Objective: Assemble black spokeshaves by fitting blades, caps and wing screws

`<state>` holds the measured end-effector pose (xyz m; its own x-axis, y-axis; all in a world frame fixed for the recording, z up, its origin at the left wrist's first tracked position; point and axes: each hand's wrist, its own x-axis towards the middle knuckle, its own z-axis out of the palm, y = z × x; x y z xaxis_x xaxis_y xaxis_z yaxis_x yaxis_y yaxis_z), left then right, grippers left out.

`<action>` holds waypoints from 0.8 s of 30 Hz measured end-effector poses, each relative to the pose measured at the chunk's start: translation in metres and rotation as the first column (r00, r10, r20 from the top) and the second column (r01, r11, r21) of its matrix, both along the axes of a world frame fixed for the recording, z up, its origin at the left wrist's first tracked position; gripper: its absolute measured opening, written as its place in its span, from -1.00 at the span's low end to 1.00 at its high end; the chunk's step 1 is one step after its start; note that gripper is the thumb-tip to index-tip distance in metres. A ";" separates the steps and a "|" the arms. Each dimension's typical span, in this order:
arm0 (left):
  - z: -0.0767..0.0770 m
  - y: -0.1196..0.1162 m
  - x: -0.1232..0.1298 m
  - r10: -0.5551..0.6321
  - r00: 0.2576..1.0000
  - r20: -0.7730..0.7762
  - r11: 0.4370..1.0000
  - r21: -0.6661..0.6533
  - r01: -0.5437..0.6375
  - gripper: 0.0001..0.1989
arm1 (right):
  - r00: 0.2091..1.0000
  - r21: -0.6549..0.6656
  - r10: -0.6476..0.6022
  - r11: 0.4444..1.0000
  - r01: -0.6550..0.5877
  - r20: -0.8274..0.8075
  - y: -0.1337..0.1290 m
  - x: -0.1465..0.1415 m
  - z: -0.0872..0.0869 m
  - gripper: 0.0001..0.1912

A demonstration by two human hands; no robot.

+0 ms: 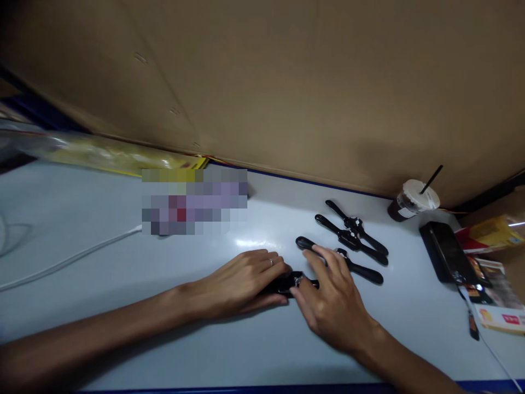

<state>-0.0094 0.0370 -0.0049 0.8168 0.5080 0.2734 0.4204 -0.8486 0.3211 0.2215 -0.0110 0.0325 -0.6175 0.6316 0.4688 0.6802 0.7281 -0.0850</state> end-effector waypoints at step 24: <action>0.007 -0.002 0.013 0.304 0.947 -0.104 0.915 -0.246 -0.320 -0.92 | 0.996 -0.349 -0.086 0.934 0.078 -0.008 0.009 0.008 -0.010 -0.63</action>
<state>0.0034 0.0347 0.0022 0.6165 0.7855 0.0541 0.6763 -0.5635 0.4744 0.2293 -0.0025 0.0227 -0.5485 0.8057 0.2237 0.7314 0.5920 -0.3387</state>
